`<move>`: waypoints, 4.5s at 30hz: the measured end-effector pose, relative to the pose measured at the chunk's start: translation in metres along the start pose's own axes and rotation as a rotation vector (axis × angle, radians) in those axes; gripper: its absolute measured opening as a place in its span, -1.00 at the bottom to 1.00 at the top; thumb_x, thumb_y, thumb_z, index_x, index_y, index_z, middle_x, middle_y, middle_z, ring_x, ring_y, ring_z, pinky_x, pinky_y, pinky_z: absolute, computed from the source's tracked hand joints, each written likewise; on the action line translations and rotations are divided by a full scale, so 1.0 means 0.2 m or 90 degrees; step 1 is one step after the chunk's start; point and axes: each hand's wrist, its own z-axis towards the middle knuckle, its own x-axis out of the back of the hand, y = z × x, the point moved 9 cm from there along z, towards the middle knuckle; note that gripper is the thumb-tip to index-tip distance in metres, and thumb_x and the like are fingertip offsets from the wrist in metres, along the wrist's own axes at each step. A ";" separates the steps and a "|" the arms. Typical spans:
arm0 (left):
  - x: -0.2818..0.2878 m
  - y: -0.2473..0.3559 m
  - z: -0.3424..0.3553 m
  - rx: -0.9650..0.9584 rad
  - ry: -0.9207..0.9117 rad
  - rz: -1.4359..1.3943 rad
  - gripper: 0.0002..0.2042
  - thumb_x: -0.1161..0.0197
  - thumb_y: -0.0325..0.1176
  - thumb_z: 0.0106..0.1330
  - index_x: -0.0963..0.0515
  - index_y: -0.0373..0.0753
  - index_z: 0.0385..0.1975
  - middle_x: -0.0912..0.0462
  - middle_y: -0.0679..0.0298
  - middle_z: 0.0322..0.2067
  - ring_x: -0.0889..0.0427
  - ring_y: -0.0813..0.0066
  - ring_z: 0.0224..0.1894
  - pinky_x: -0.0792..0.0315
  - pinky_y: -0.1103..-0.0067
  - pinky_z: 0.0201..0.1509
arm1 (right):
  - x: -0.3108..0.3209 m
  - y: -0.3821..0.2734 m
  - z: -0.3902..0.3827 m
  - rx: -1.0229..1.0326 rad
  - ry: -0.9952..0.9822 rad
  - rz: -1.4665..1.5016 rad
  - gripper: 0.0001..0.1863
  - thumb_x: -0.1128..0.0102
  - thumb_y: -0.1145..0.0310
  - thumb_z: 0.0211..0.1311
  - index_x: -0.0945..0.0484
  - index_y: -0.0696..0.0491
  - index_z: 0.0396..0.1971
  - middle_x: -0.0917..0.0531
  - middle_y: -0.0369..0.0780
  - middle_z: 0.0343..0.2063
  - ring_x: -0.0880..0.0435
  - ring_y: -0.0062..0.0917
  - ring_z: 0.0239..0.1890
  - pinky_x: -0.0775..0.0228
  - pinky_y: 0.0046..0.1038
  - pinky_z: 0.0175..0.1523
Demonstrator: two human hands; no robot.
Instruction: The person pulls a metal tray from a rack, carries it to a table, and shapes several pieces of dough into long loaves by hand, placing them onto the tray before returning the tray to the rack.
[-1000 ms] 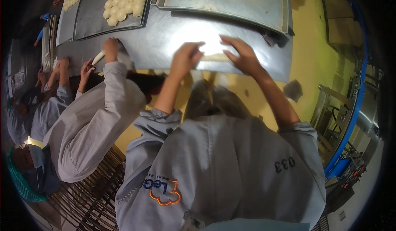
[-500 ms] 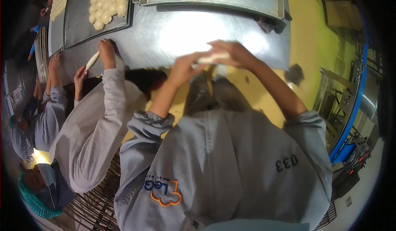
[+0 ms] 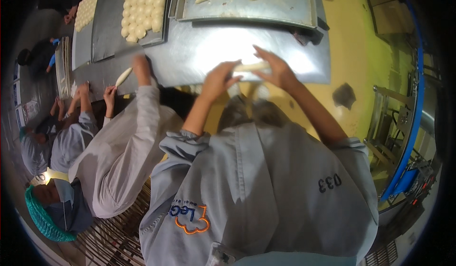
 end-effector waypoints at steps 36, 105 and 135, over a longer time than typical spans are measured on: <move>0.66 0.15 1.52 -0.151 -0.005 0.011 -0.75 -0.37 -0.46 0.20 -0.59 -0.27 -0.11 -0.71 0.09 -0.19 -0.70 0.18 -0.14 -0.55 0.41 -0.07 | 0.78 0.16 1.32 -0.087 -0.007 -0.143 -0.58 -0.36 0.53 0.05 -0.62 0.07 -0.01 -0.73 -0.10 -0.18 -0.72 -0.29 -0.10 -0.51 -0.36 0.06; 0.74 -0.20 1.47 -0.263 -0.027 0.363 -0.55 -0.27 -0.45 0.19 -0.58 -0.02 0.13 -0.45 0.19 0.18 -0.35 0.12 0.28 -0.32 0.27 0.30 | 0.80 0.43 1.05 -0.262 -0.010 -0.450 -0.48 0.11 -0.07 0.48 -0.57 -0.01 0.13 -0.63 -0.03 0.00 -0.58 -0.17 0.09 -0.29 -0.20 0.27; -0.18 0.05 0.57 0.435 0.479 -1.018 -0.75 -0.18 -0.12 0.45 -0.40 -0.09 -0.41 -0.43 0.42 -0.57 -0.39 0.61 -0.55 -0.32 0.62 -0.43 | 1.01 0.37 0.27 -0.144 0.193 0.091 -0.81 -0.20 0.40 0.35 -0.61 0.09 -0.09 -0.65 -0.25 -0.27 -0.60 -0.60 -0.30 -0.42 -0.57 -0.22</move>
